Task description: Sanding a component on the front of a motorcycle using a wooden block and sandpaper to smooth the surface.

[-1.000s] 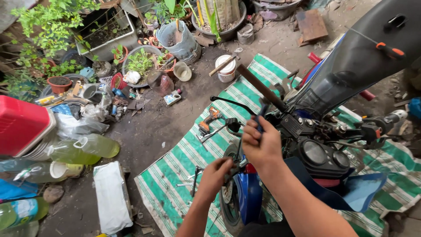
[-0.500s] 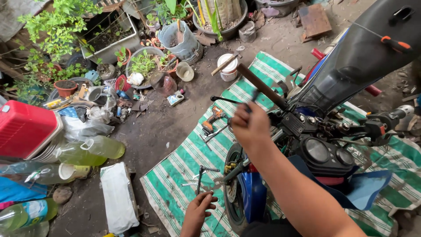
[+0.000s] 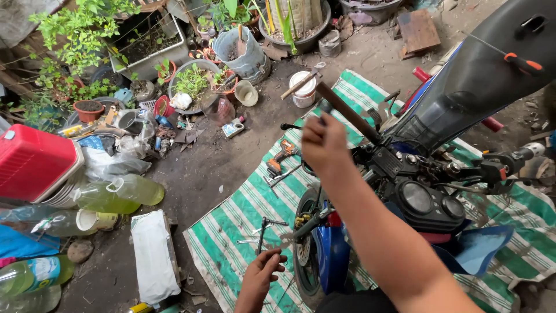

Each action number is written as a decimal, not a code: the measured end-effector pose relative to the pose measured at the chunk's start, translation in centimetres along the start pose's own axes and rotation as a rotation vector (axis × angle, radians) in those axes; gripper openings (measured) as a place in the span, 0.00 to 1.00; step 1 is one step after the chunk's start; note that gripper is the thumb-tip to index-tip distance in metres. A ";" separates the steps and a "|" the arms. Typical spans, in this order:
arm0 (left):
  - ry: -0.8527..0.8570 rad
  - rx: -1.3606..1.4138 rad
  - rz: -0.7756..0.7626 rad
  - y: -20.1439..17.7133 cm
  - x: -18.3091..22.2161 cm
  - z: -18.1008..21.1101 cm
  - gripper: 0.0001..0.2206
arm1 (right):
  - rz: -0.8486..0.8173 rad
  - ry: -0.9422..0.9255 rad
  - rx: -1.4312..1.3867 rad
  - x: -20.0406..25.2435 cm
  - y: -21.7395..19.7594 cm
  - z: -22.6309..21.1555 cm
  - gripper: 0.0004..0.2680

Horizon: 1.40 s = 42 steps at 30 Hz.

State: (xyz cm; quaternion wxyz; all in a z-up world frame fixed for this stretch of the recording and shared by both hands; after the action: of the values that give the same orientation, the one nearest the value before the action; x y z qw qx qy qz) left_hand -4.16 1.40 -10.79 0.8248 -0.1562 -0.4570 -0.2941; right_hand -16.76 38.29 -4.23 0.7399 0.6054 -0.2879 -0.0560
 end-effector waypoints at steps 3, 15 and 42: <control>0.044 -0.108 -0.018 1.2 1.4 1.9 0.24 | -0.035 0.099 0.054 -2.6 0.4 5.7 0.11; -0.012 -0.034 -0.015 0.0 -0.4 -1.8 0.25 | -0.145 0.026 0.340 -2.3 6.8 5.7 0.07; -0.026 -0.048 0.010 0.6 -0.7 -0.7 0.23 | 0.118 0.016 0.265 11.5 -1.5 -0.8 0.17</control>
State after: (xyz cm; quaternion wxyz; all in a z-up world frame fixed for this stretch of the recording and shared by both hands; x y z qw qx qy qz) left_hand -3.62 1.71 -11.70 0.8161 -0.1822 -0.4598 -0.2989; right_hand -6.37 33.64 -1.60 0.6579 0.6800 -0.3221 0.0309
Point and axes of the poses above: each hand's wrist, its own x-axis away from the middle knuckle, its own y-axis out of the palm, z = x × y, the point moved 10 cm from there along -x, towards the middle knuckle, and after that the axes turned 6 degrees about -z, right-handed, at the moved point
